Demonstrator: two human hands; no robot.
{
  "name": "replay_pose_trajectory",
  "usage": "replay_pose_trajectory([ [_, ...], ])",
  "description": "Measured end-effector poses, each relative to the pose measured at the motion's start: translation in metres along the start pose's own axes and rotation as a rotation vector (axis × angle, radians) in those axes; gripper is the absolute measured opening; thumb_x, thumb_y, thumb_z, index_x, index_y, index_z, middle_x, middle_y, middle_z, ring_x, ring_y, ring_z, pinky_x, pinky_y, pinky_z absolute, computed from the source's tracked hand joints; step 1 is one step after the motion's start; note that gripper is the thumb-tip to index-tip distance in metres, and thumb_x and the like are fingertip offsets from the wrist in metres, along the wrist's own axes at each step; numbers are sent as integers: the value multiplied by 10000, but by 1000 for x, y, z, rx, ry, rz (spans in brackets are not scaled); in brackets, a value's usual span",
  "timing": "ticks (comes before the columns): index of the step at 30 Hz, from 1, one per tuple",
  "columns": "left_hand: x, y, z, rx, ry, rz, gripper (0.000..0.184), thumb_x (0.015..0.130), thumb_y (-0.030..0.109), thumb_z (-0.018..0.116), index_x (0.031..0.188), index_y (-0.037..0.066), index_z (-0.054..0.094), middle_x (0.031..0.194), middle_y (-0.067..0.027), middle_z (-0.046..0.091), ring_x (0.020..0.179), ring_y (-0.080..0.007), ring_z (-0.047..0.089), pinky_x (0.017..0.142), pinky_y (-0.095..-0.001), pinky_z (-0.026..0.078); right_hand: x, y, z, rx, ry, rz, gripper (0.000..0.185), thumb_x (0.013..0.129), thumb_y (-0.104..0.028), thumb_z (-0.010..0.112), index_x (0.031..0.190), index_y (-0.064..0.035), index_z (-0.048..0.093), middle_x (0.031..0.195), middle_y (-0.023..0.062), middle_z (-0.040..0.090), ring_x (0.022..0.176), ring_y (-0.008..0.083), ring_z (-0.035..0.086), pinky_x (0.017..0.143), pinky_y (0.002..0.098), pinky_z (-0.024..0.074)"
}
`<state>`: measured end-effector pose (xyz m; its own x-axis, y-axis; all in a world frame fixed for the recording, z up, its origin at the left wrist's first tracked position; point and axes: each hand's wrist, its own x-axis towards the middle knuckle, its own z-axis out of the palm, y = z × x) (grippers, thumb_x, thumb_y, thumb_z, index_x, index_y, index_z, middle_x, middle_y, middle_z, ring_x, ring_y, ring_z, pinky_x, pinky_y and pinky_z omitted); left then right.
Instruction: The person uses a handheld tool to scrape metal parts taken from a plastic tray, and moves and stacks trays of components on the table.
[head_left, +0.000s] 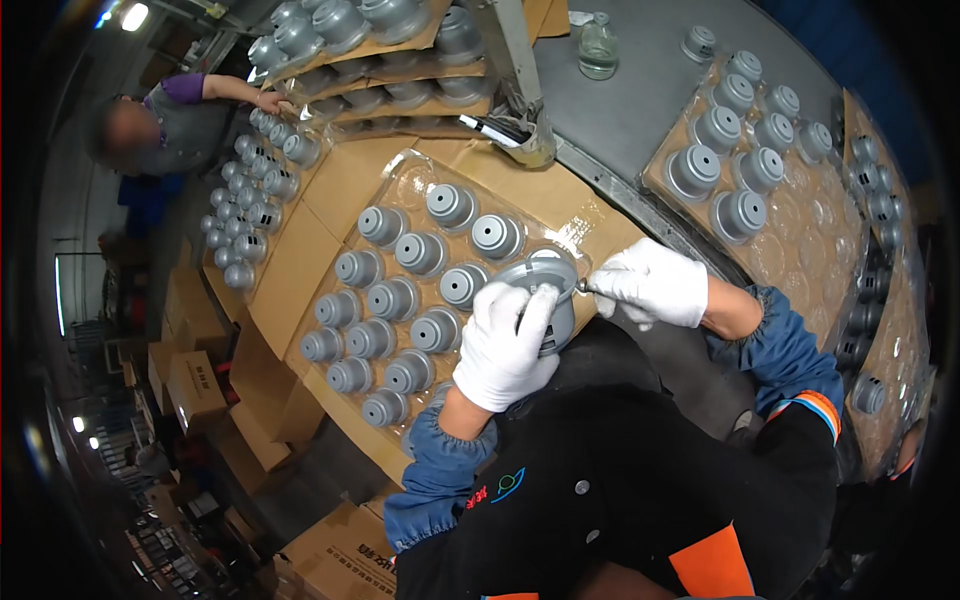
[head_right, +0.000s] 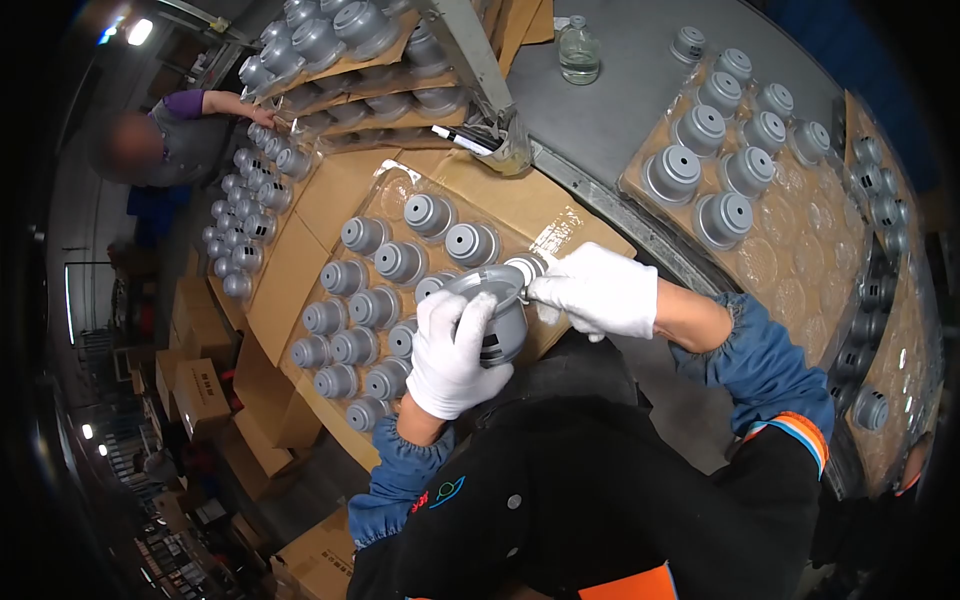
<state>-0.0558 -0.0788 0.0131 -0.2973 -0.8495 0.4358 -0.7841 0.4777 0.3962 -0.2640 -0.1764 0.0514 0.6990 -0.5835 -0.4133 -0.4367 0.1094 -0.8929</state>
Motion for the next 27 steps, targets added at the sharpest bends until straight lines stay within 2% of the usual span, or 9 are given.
replay_pose_trajectory([
  [2, -2, -2, 2, 31, 4, 20, 782, 422, 66, 724, 1173, 85, 506, 1003, -127, 454, 946, -356, 481, 740, -431, 457, 2, 10, 0, 550, -107, 256, 310, 941, -249, 527, 728, -29, 579, 429, -1, 407, 354, 114, 371, 394, 274, 354],
  [6, -7, -7, 8, 116, 10, 86, 808, 410, 91, 745, 1183, 103, 509, 995, -111, 449, 952, -346, 478, 733, -426, 458, 2, 25, 8, 866, -160, 381, 314, 951, -285, 492, 790, -25, 564, 403, -41, 333, 313, 91, 271, 393, 263, 335],
  [8, -9, -9, 12, 152, 27, 107, 817, 405, 98, 751, 1186, 109, 510, 995, -106, 448, 952, -343, 478, 728, -424, 458, 1, 35, 15, 1341, -255, 445, 305, 965, -297, 475, 849, -25, 554, 397, -49, 285, 313, 79, 264, 384, 252, 324],
  [11, -7, -10, 14, 207, 68, 116, 797, 413, 90, 742, 1174, 91, 505, 1001, -116, 450, 953, -347, 477, 741, -428, 453, -5, 21, 23, 1413, -155, 489, 408, 993, -335, 391, 772, -22, 532, 377, -38, 303, 287, 78, 251, 359, 235, 327],
  [13, -5, -7, 12, -54, 72, -115, 798, 424, 82, 725, 1180, 55, 471, 1010, -131, 449, 949, -356, 474, 781, -430, 444, -8, 19, 22, 1407, -151, 403, 368, 982, -320, 431, 833, -7, 553, 408, -20, 345, 308, 79, 277, 368, 226, 323],
  [17, -7, -1, 8, -457, 59, -380, 903, 423, 63, 750, 1242, 18, 372, 1056, -142, 484, 1016, -307, 485, 877, -377, 424, -11, 18, 13, 597, 203, 115, 268, 927, -250, 545, 992, 6, 592, 644, 108, 566, 478, 193, 511, 496, 310, 443],
  [19, -13, -3, 10, -603, -8, -453, 947, 418, 50, 770, 1260, 16, 339, 1105, -135, 477, 1069, -247, 477, 909, -344, 414, -9, 16, 16, -253, 513, -414, 212, 880, -197, 589, 976, -8, 602, 721, 165, 605, 620, 299, 591, 593, 364, 481],
  [21, -15, -2, 11, -864, 16, -539, 797, 481, 39, 754, 1195, 4, 400, 1048, -159, 437, 959, -314, 496, 825, -370, 434, -11, 2, 21, -315, 621, -451, 194, 838, -166, 617, 963, -18, 604, 781, 174, 611, 717, 351, 601, 646, 390, 485],
  [27, -7, 4, 6, -661, 15, -406, 790, 477, 21, 745, 1189, 10, 404, 1054, -168, 444, 945, -333, 494, 820, -376, 431, -15, -5, 9, -696, 518, -589, 196, 766, -131, 693, 921, -45, 608, 696, 102, 584, 631, 287, 579, 590, 374, 451],
])
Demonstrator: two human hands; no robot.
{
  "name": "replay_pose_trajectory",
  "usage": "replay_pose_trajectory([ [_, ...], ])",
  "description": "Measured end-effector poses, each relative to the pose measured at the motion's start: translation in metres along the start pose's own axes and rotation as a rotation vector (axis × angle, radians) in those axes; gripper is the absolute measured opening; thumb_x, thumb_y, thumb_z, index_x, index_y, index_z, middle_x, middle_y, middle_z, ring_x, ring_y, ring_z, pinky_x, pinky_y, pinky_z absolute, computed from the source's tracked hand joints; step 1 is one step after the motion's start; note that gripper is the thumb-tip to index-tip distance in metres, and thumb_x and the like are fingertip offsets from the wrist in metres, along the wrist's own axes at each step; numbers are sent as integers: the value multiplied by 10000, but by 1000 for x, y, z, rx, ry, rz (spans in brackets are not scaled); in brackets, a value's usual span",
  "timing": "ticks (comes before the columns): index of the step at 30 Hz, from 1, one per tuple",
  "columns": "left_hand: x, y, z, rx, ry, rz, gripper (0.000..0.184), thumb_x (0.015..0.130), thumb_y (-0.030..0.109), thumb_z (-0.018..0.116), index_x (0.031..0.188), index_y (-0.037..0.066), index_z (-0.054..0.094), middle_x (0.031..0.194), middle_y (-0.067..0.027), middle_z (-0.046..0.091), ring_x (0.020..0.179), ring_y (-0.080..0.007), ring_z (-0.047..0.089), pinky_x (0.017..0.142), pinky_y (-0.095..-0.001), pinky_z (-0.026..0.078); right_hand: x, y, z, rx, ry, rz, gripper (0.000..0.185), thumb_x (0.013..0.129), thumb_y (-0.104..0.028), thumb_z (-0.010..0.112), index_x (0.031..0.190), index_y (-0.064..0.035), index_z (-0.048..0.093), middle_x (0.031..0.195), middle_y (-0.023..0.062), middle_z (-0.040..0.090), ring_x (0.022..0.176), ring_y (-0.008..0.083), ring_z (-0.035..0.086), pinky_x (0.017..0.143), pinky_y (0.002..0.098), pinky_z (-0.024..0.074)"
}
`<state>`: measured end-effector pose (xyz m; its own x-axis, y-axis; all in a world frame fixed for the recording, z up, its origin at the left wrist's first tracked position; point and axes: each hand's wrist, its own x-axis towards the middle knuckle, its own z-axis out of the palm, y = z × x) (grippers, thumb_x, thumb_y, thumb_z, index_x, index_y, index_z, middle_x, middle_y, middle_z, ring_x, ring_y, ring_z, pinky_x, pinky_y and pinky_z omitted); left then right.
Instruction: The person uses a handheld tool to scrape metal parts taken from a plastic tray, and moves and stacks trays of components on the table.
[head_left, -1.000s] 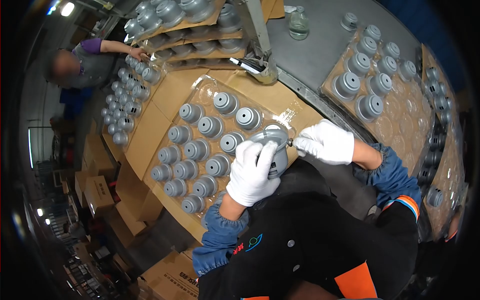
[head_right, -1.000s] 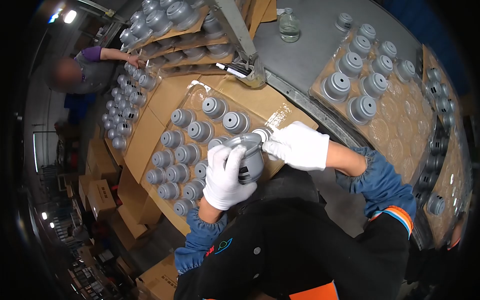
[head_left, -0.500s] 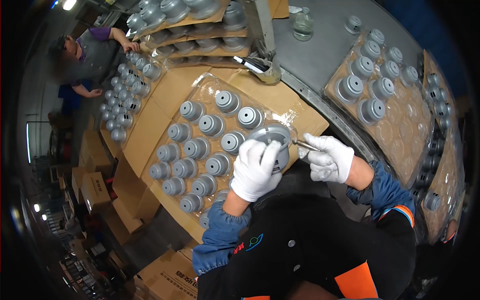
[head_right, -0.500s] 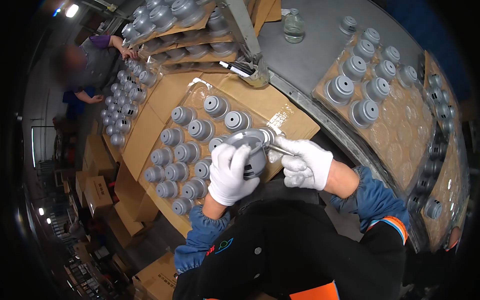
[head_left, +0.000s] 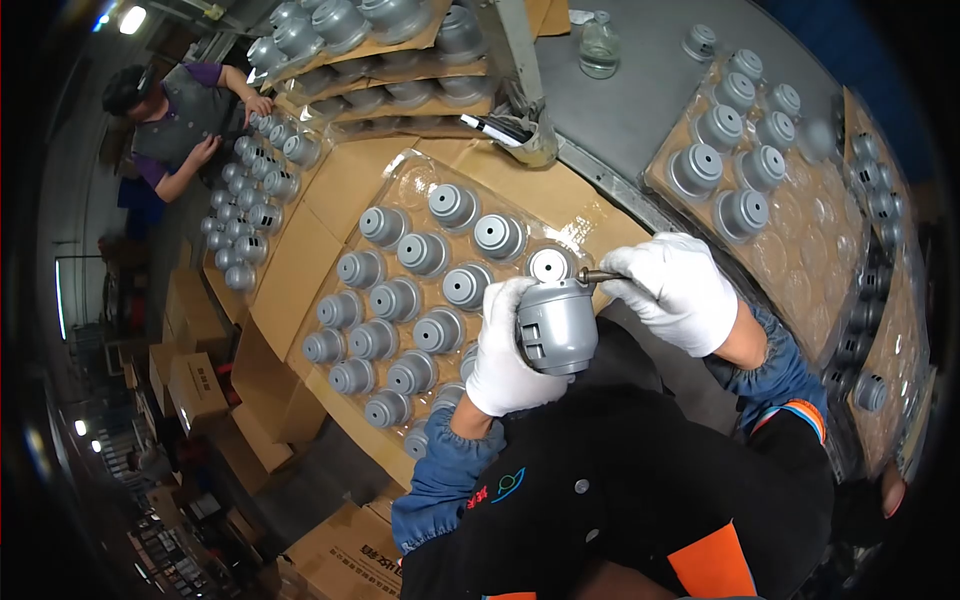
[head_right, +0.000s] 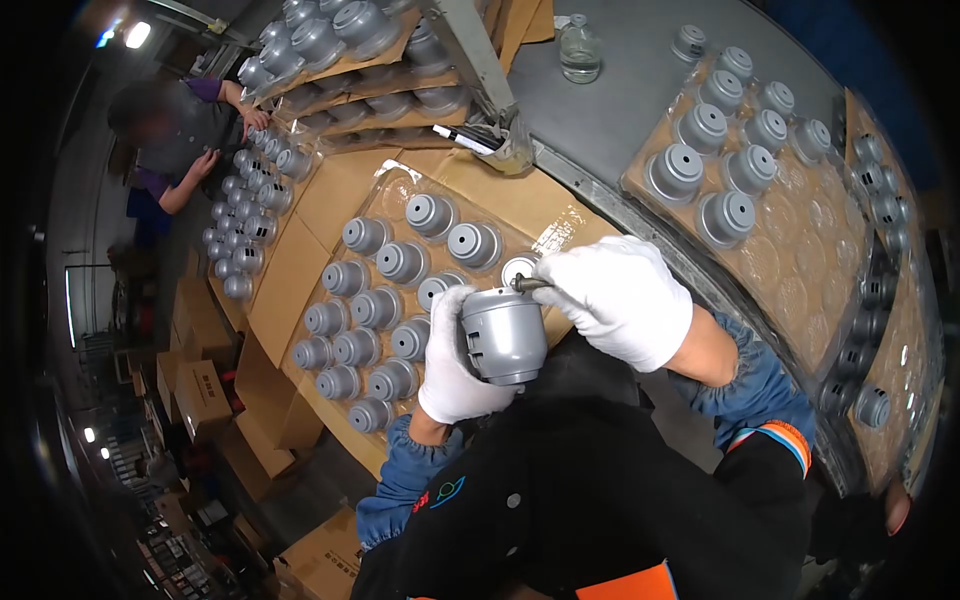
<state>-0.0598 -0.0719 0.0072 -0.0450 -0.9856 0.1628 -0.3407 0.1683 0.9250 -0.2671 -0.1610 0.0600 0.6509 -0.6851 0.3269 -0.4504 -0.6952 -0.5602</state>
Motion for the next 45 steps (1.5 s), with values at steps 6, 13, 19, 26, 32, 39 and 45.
replay_pose_trajectory([
  [6, 3, 8, -1, 156, -5, 123, 795, 477, 26, 749, 1195, 18, 408, 1065, -184, 445, 947, -361, 498, 808, -392, 440, 5, -3, -5, -66, -2, -167, 223, 714, -94, 631, 936, -110, 616, 693, 48, 587, 619, 265, 564, 549, 361, 422],
  [13, 3, 8, 1, 218, -17, 176, 813, 478, 28, 755, 1215, 28, 410, 1068, -187, 450, 952, -376, 511, 809, -405, 448, 6, -5, -9, -75, -132, -137, 127, 731, -107, 616, 855, -118, 589, 683, 45, 581, 617, 282, 570, 555, 376, 426],
  [19, 2, 11, 5, 215, -17, 157, 789, 490, 24, 746, 1210, 34, 425, 1071, -188, 458, 950, -367, 519, 807, -401, 450, 3, -4, -9, -143, -141, -156, 108, 729, -128, 614, 822, -115, 561, 654, 57, 553, 592, 286, 552, 545, 381, 417],
  [26, 2, 10, 11, 314, -38, 191, 760, 469, 45, 733, 1178, 36, 459, 1032, -168, 485, 950, -361, 495, 803, -402, 444, -2, 0, -5, -223, -183, -153, 121, 767, -188, 616, 727, -107, 536, 601, 71, 542, 543, 287, 540, 530, 382, 415],
  [32, 1, 9, 15, 393, 5, 217, 765, 453, 59, 731, 1168, 32, 461, 1021, -175, 484, 935, -362, 497, 792, -410, 443, -6, 0, -5, -181, -238, -19, 227, 862, -245, 579, 684, -110, 541, 532, 95, 530, 514, 311, 565, 483, 396, 421],
  [39, 0, 8, 17, 543, 19, 296, 762, 438, 58, 726, 1159, 53, 481, 1020, -158, 475, 949, -369, 484, 773, -428, 443, -15, 1, 6, -88, -227, 171, 267, 906, -257, 501, 725, -76, 576, 518, 122, 537, 517, 331, 575, 515, 416, 457],
  [45, 0, -1, 20, 634, 32, 361, 767, 437, 61, 728, 1159, 43, 468, 1022, -159, 465, 951, -364, 484, 764, -425, 448, -6, 5, -1, 623, -456, 969, 386, 956, -305, 455, 719, -13, 542, 464, 57, 497, 389, 170, 504, 421, 294, 421],
])
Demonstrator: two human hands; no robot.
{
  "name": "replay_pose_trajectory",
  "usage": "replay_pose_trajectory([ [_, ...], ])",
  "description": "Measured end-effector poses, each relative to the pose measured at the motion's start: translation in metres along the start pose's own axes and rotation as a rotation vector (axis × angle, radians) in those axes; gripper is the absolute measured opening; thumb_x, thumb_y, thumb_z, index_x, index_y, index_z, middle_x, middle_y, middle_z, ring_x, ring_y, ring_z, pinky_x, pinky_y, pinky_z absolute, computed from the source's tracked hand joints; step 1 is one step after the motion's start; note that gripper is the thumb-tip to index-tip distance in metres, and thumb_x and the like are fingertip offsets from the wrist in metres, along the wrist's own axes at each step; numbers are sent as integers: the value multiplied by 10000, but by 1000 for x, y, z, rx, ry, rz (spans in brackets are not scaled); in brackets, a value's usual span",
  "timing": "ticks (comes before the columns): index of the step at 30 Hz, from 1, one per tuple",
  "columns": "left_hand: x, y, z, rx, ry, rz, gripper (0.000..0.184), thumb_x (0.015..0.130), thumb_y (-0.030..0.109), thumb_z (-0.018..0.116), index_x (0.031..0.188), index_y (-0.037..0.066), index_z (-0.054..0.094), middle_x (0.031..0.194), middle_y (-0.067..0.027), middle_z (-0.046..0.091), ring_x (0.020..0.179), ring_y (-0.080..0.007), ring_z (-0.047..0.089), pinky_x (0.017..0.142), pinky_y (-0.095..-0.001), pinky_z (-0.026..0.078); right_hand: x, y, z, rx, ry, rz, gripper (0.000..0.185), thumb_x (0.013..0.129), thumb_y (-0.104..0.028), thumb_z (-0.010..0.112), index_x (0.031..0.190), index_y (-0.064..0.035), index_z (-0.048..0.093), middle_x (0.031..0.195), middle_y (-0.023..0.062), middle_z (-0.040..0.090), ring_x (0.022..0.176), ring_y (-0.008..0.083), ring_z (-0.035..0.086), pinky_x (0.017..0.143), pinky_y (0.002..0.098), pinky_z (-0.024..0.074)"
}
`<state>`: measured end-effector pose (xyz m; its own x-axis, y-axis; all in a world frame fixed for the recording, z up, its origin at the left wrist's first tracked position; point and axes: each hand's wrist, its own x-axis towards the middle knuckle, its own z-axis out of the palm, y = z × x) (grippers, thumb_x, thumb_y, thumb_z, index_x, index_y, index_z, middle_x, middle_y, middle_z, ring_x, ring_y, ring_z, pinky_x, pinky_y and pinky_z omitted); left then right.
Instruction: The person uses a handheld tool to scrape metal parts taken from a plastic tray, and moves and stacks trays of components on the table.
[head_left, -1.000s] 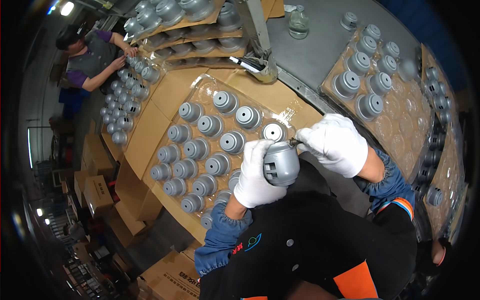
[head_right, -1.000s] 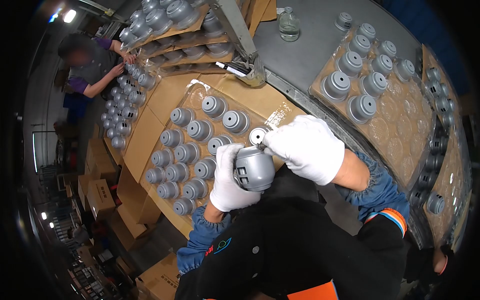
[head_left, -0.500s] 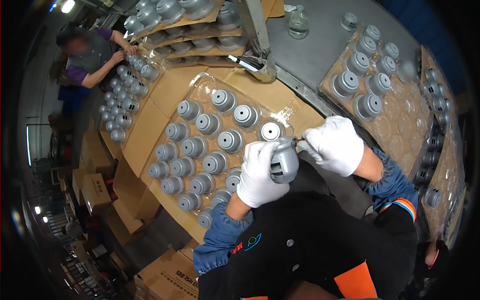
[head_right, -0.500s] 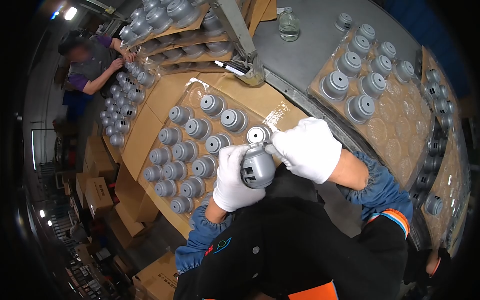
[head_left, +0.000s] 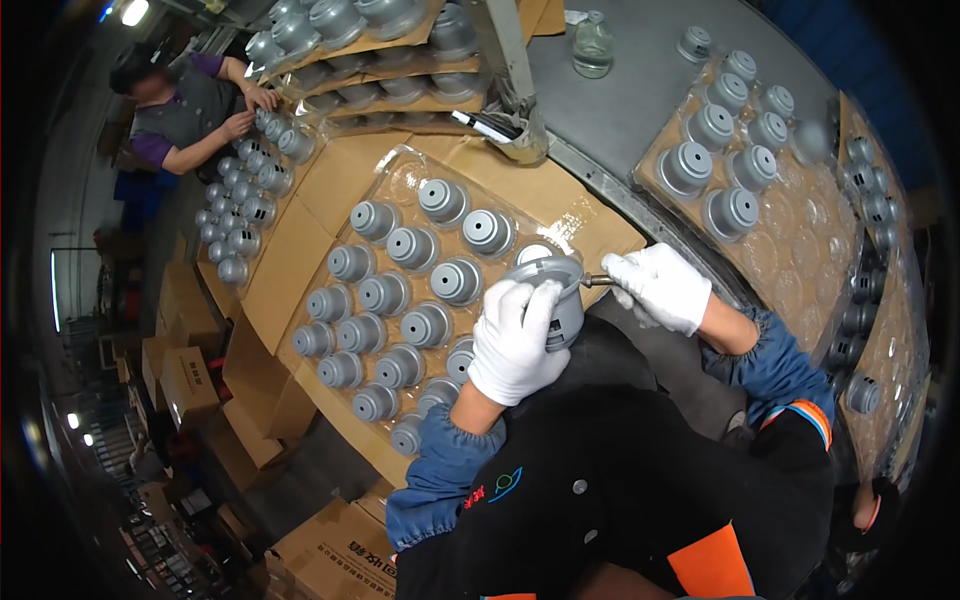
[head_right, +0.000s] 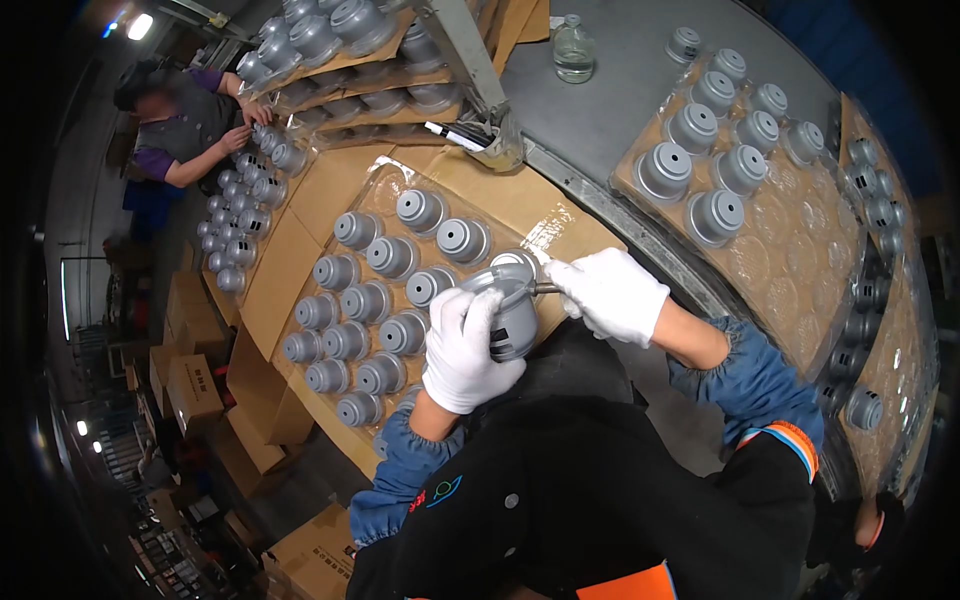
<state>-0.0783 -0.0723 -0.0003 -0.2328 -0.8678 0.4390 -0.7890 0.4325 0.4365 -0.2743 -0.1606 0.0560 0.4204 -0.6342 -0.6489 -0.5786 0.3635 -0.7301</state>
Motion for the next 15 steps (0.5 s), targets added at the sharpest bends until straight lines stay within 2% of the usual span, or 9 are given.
replay_pose_trajectory([
  [1, 0, 0, 1, 1, 1, 1, 767, 437, 61, 728, 1159, 43, 468, 1022, -159, 465, 951, -364, 484, 764, -425, 448, 0, 3, -1, 0, 1, -2, 386, 956, -305, 455, 719, -13, 542, 464, 57, 497, 389, 170, 504, 421, 294, 421],
  [3, 0, 2, 4, -283, 30, -193, 797, 448, 62, 728, 1189, 33, 436, 1026, -167, 460, 954, -353, 485, 779, -410, 444, 2, 19, -3, 341, 144, -153, 394, 947, -335, 480, 723, -18, 541, 450, 27, 462, 379, 97, 464, 406, 249, 389],
  [5, -1, 2, 0, -365, 4, -251, 816, 456, 82, 756, 1200, 35, 424, 1042, -166, 458, 947, -362, 488, 813, -412, 420, 11, 29, -5, 346, 286, -348, 378, 958, -327, 460, 778, -10, 560, 528, 32, 519, 434, 83, 498, 435, 236, 400],
  [7, -1, 3, -3, -600, -58, -367, 830, 439, 71, 746, 1202, 37, 421, 1044, -161, 456, 945, -355, 485, 813, -401, 410, 13, 20, 6, 249, 515, -459, 300, 945, -284, 487, 844, -17, 580, 613, 69, 581, 496, 150, 565, 481, 270, 442],
  [10, 3, 4, 0, -586, -83, -356, 840, 433, 65, 738, 1206, 34, 409, 1029, -159, 454, 941, -352, 481, 809, -398, 405, 19, 10, 20, -284, 719, -782, 164, 859, -216, 567, 897, -63, 616, 727, 130, 622, 654, 314, 614, 572, 360, 490],
  [11, 4, 5, 1, -579, -102, -352, 837, 437, 69, 738, 1205, 33, 406, 1024, -160, 454, 941, -354, 481, 803, -402, 409, 22, 3, 29, -431, 819, -818, 163, 838, -231, 569, 877, -87, 633, 721, 107, 618, 670, 297, 618, 585, 383, 488],
  [12, 6, 7, 2, -580, -105, -348, 837, 437, 69, 738, 1205, 33, 406, 1024, -160, 454, 941, -354, 481, 803, -402, 409, 22, -3, 36, -540, 780, -917, 145, 863, -207, 564, 844, -74, 620, 738, 128, 616, 677, 327, 597, 619, 419, 481],
  [14, 10, 15, 5, -446, -16, -167, 809, 448, 70, 727, 1192, 27, 410, 1024, -172, 451, 946, -361, 480, 792, -412, 418, 23, -20, 50, -608, 668, -869, 151, 855, -228, 563, 801, -98, 617, 726, 116, 610, 653, 316, 596, 608, 414, 474],
  [15, 9, 15, 6, -445, -16, -168, 809, 448, 70, 727, 1192, 27, 410, 1024, -172, 451, 946, -361, 480, 792, -412, 418, 32, -17, 55, -611, 638, -858, 156, 852, -237, 563, 794, -102, 615, 717, 115, 607, 647, 313, 595, 601, 411, 472],
])
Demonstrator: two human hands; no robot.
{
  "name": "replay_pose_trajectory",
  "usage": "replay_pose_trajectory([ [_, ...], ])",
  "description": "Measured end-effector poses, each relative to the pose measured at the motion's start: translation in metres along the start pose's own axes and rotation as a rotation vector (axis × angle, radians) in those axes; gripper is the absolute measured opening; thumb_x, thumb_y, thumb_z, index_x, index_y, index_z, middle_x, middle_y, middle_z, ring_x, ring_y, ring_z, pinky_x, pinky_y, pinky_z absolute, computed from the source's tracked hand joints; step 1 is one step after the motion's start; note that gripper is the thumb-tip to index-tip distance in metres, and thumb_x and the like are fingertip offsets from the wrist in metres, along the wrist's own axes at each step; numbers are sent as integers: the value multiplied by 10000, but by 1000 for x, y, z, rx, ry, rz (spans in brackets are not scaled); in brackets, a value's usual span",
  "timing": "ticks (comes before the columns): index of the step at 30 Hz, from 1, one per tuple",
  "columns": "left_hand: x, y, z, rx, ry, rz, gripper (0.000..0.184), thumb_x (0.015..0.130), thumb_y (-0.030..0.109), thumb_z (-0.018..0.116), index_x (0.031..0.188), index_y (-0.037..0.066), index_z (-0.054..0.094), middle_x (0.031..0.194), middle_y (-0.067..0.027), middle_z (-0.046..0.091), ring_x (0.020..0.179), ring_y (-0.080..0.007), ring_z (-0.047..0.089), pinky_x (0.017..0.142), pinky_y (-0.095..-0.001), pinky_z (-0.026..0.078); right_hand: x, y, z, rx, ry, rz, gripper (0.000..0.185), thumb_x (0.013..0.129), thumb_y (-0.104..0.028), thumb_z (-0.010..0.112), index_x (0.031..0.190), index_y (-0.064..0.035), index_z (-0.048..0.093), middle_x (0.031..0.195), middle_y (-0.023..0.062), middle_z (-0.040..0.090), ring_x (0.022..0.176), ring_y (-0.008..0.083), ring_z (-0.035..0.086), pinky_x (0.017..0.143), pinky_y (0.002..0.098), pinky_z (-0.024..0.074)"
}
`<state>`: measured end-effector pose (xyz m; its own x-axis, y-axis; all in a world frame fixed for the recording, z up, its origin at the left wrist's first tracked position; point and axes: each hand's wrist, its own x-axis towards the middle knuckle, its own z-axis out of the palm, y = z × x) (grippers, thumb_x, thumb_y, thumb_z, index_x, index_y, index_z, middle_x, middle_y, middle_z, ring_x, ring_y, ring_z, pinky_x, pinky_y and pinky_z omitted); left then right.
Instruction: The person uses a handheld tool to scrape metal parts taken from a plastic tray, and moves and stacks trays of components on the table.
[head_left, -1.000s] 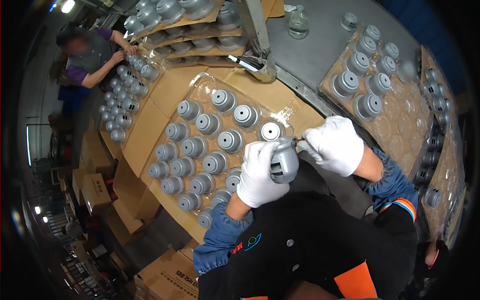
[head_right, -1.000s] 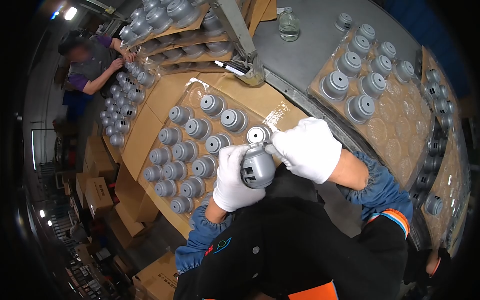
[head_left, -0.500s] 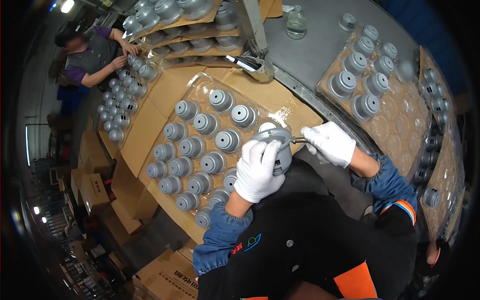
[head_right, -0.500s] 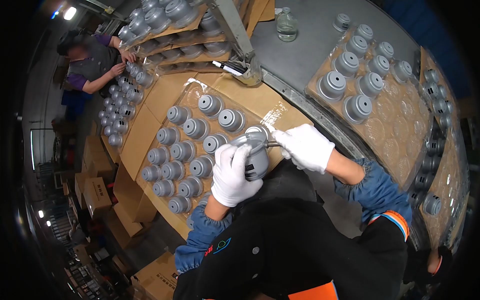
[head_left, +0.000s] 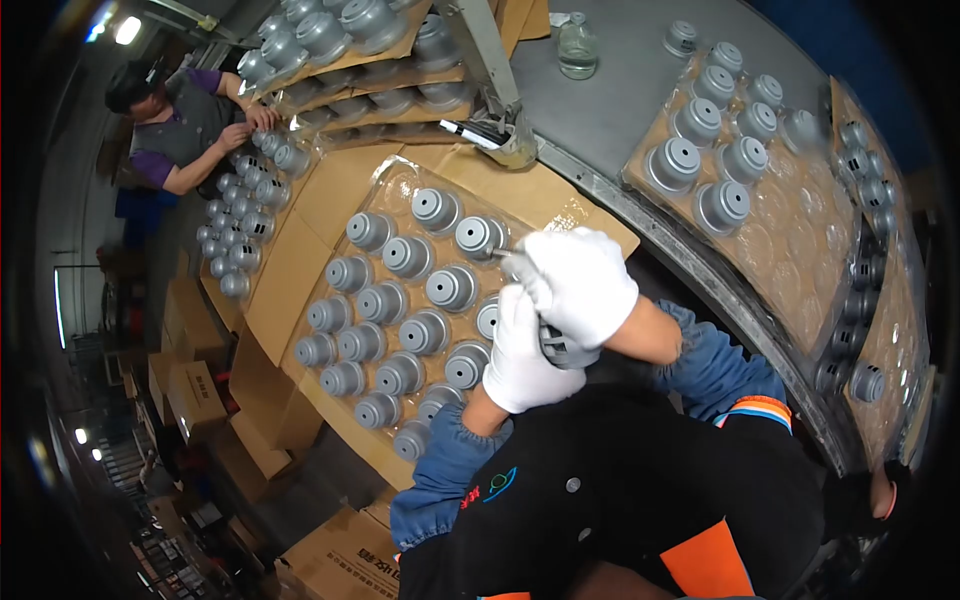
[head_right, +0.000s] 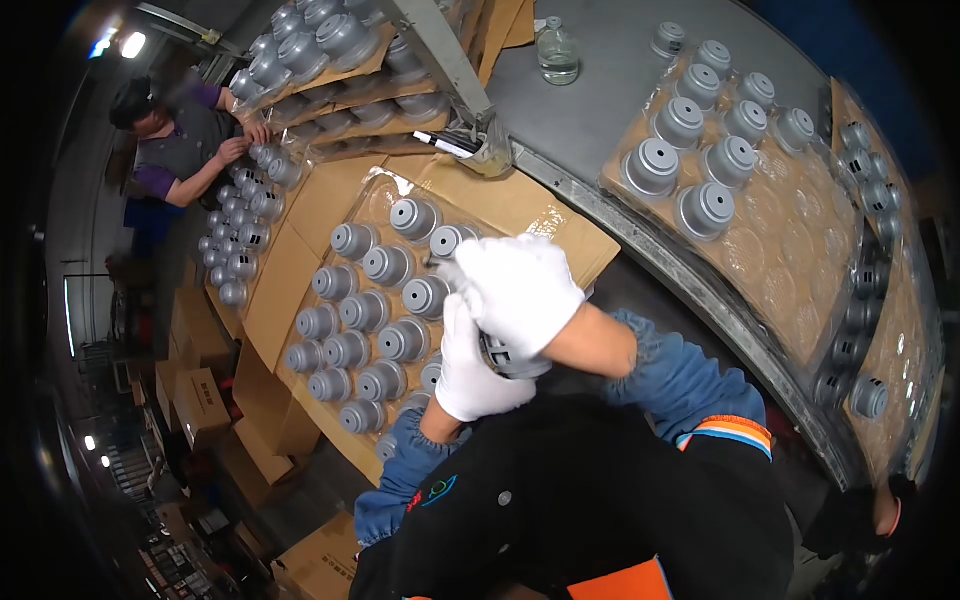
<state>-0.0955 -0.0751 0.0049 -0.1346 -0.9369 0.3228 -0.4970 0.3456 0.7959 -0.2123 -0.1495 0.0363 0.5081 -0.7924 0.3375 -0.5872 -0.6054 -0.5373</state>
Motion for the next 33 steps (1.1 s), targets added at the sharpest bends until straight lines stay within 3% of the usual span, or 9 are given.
replay_pose_trajectory([
  [2, -7, -6, 0, 82, 93, -73, 772, 461, 67, 719, 1165, 10, 409, 1033, -188, 440, 951, -371, 478, 800, -414, 426, 4, 28, 19, 54, 135, 98, 155, 841, -244, 576, 792, -100, 606, 656, 123, 576, 622, 311, 592, 577, 407, 464],
  [4, -19, -20, -6, -13, 184, -81, 758, 473, 54, 725, 1154, -5, 399, 1056, -177, 432, 962, -342, 483, 853, -392, 419, 8, 66, 23, -329, 103, 137, 219, 884, -278, 538, 756, -103, 562, 671, 127, 597, 624, 333, 590, 582, 420, 460],
  [7, -19, -26, -13, -104, 274, -79, 762, 485, 53, 734, 1165, -4, 395, 1071, -170, 433, 977, -323, 485, 870, -383, 415, -5, 94, 29, -390, -26, 265, 285, 914, -336, 489, 805, -90, 583, 678, 126, 630, 645, 303, 620, 658, 404, 457],
  [9, -17, -30, -18, -63, 277, -118, 795, 464, 34, 734, 1162, 16, 354, 1088, -104, 402, 1002, -215, 470, 893, -320, 396, -10, 96, 29, -415, -33, 260, 294, 919, -340, 483, 804, -87, 580, 675, 129, 627, 648, 304, 619, 654, 400, 457],
  [19, -1, -46, -29, -129, 199, -220, 847, 496, 38, 772, 1213, 11, 323, 1126, -115, 438, 1031, -205, 485, 906, -331, 413, -6, 131, 47, -346, -130, 432, 342, 927, -382, 455, 825, -81, 579, 746, 158, 644, 698, 366, 617, 659, 459, 479],
  [22, 7, -49, -32, -327, 259, -329, 866, 487, 45, 765, 1235, -2, 332, 1115, -126, 455, 1025, -223, 498, 899, -346, 424, -4, 141, 62, -306, -160, 422, 341, 927, -385, 454, 843, -79, 579, 764, 163, 645, 715, 374, 618, 662, 477, 479],
  [24, 15, -55, -43, 105, 211, -239, 866, 469, 53, 751, 1240, -3, 364, 1073, -133, 477, 1031, -258, 507, 893, -357, 429, -1, 141, 69, -241, -53, 421, 334, 930, -372, 455, 842, -74, 577, 754, 168, 640, 704, 377, 614, 649, 475, 480],
  [28, 39, -66, -31, 178, 4, -30, 727, 456, 81, 712, 1143, 31, 479, 1049, -166, 509, 1012, -376, 493, 885, -416, 414, 42, 88, 55, 49, 175, 211, 203, 891, -243, 555, 862, -48, 603, 724, 175, 617, 650, 366, 590, 620, 447, 469],
  [33, 47, -70, -14, 54, -74, -25, 721, 463, 90, 739, 1133, 34, 475, 1055, -164, 512, 1011, -366, 502, 879, -410, 421, 63, 84, 75, 85, 199, 133, 162, 857, -220, 592, 822, -62, 605, 695, 157, 607, 623, 354, 576, 606, 440, 461],
])
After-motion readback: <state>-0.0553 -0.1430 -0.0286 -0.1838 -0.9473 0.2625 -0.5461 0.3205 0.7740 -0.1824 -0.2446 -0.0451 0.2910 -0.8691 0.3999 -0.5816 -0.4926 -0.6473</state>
